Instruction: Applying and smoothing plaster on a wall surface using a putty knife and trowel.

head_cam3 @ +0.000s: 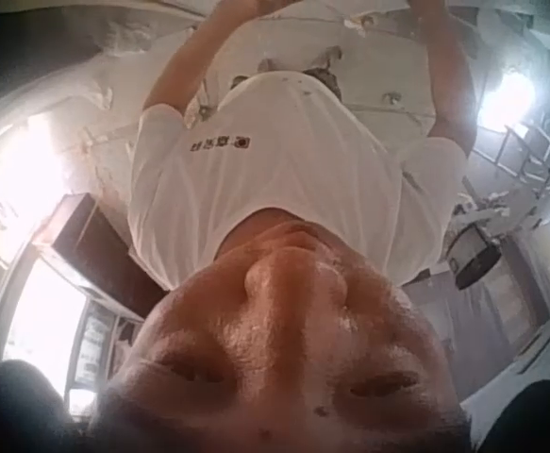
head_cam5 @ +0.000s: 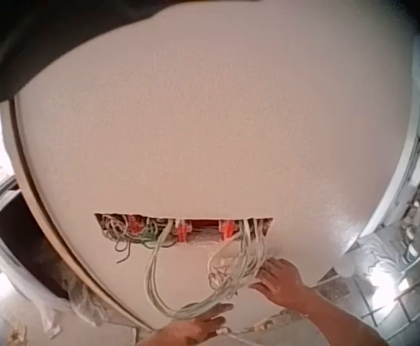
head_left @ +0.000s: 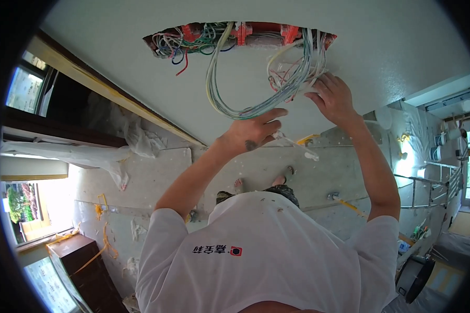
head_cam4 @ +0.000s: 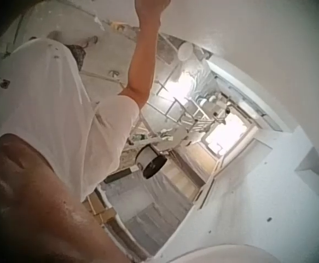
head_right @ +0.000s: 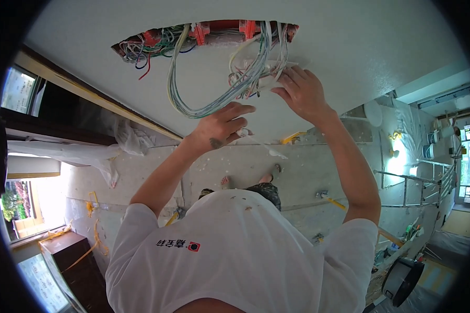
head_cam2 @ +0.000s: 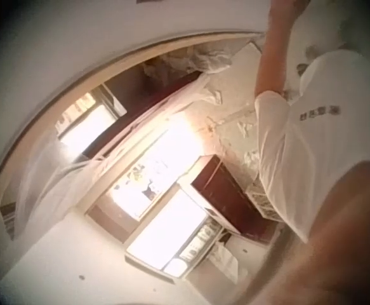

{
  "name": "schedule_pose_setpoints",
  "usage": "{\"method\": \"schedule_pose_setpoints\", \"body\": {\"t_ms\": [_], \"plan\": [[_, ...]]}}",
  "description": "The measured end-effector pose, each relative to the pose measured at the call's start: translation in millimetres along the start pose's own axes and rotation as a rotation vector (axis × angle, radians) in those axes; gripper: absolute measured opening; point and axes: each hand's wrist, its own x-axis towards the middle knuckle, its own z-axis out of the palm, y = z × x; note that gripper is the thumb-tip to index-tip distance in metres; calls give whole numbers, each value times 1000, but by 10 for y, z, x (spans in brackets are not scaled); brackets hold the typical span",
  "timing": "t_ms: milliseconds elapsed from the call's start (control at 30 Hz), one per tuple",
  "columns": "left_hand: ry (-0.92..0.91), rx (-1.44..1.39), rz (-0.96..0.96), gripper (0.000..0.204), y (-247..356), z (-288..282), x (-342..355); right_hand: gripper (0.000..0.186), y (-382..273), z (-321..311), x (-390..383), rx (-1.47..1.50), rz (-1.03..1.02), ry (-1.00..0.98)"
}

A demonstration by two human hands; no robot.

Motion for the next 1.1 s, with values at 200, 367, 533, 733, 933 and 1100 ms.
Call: {"method": "schedule_pose_setpoints", "body": {"t_ms": [200, 367, 533, 733, 933, 1100], "plan": [[23, -33, -1, 29, -106, -99, 274, 29, -16, -73, 60, 19, 53, 15], [99, -3, 28, 33, -141, -176, 231, 30, -131, 43, 102, 67, 62, -17], [88, -28, 41, 37, -117, -252, 266, 34, -86, 112, -89, -27, 124, -20], [71, 22, 25, 39, -111, -305, 319, 33, -172, 224, -90, 162, 199, 78], [109, -136, -63, 42, -95, -196, 341, 41, -53, 334, -491, 63, 216, 34], [175, -450, -212, 47, -33, -87, 375, 48, -74, 376, -547, 123, 385, 190]]}}
